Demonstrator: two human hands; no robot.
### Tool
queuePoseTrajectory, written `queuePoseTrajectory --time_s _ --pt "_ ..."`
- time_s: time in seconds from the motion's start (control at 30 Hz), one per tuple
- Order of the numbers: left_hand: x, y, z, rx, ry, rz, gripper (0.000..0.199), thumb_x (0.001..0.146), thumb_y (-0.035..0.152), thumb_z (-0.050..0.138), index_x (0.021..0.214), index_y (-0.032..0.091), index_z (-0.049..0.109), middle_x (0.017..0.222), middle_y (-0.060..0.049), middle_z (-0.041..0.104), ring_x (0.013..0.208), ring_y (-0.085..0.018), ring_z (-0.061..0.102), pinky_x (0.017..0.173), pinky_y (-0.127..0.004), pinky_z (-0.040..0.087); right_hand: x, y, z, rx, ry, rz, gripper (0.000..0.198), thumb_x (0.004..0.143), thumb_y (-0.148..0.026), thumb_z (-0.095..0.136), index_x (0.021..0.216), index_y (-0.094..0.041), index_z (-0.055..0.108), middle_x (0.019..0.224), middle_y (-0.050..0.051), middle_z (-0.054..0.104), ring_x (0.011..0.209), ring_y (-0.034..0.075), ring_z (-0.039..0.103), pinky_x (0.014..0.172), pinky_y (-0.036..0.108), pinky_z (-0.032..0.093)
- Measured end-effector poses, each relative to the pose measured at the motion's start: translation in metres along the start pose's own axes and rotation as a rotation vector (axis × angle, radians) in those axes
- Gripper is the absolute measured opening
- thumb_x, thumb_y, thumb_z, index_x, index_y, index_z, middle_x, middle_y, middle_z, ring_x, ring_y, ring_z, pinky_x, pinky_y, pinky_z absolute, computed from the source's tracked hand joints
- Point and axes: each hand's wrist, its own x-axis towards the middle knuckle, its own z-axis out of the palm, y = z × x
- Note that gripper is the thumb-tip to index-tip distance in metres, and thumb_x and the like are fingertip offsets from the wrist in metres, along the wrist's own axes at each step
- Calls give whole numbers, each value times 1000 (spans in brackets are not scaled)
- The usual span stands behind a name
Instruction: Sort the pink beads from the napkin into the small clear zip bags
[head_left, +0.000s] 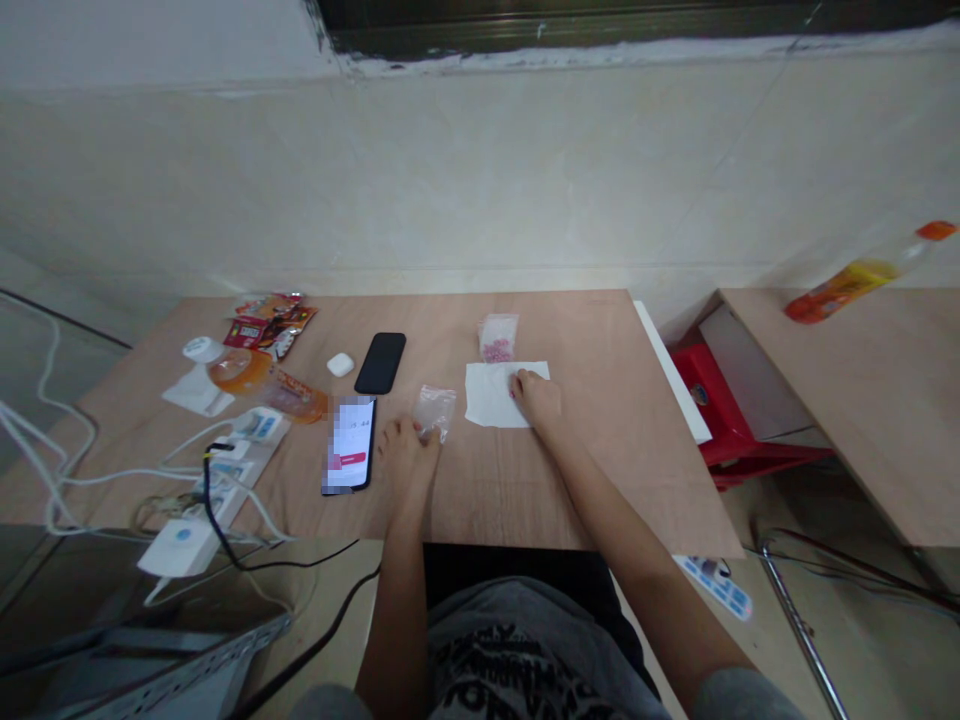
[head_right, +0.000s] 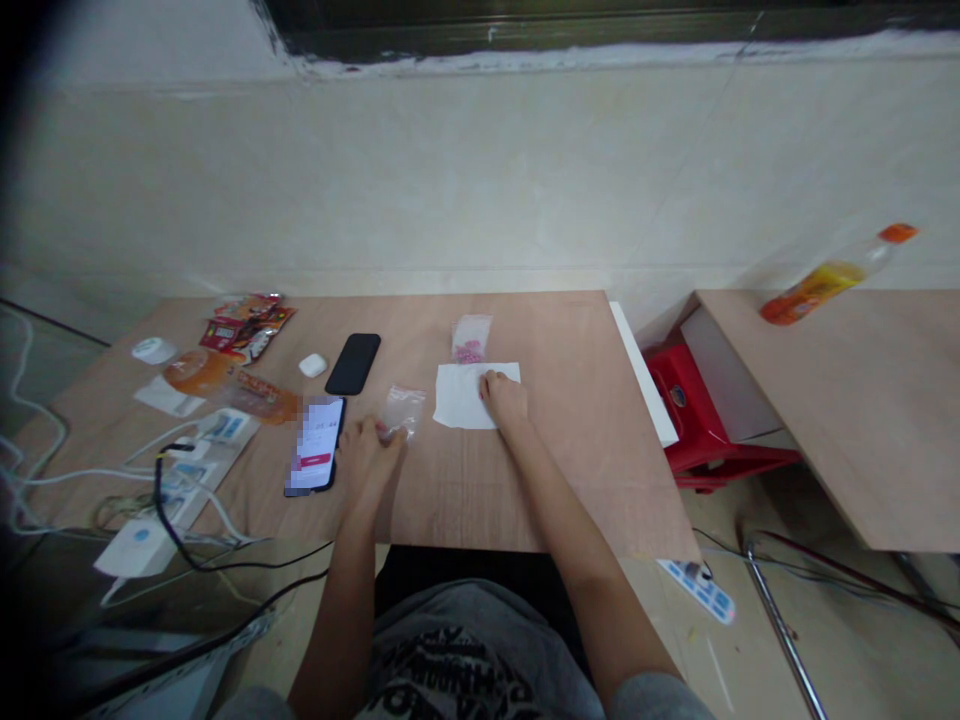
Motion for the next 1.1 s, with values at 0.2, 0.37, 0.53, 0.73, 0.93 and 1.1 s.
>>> queuePoseTrajectory --time_s 0.2,0.37,0.53,0.73,0.93,1.1 --pt "18 1 19 -28 40 277 33 86 27 52 117 17 60 135 -15 52 123 -32 48 102 -45 40 -2 -2 -5 -22 -9 2 44 103 -39 22 108 -17 60 108 13 67 86 20 66 71 27 43" --pt "38 9 40 12 -26 394 44 92 28 44 134 20 53 150 -15 40 135 -35 39 106 -50 37 -3 -4 -10 -19 -25 21 42 103 -38 22 109 -18 59 106 12 67 87 21 66 71 27 44" --pt "47 14 49 75 -45 381 49 95 33 39 142 21 46 149 -16 42 131 -34 42 105 -51 36 -3 -5 -11 -10 -24 33 41 103 -39 23 109 -18 58 105 12 67 86 20 66 70 27 44" --pt "47 17 51 110 -32 343 48 96 36 37 140 22 49 148 -17 43 128 -35 44 102 -54 36 -3 -5 -10 -9 0 28 39 103 -38 24 108 -18 56 104 11 66 84 20 66 68 27 43" --pt "53 42 31 11 72 345 39 88 26 48 124 19 61 147 -16 43 129 -36 42 103 -53 37 -3 -6 -12 -16 -23 26 39 103 -38 22 110 -19 55 107 11 65 85 19 66 68 26 43" --pt "73 83 28 -41 1 570 34 87 21 48 118 20 63 151 -10 39 137 -33 34 108 -49 35 -3 -7 -13 -13 -32 27 39 103 -38 21 112 -19 54 109 11 64 87 19 65 69 26 43"
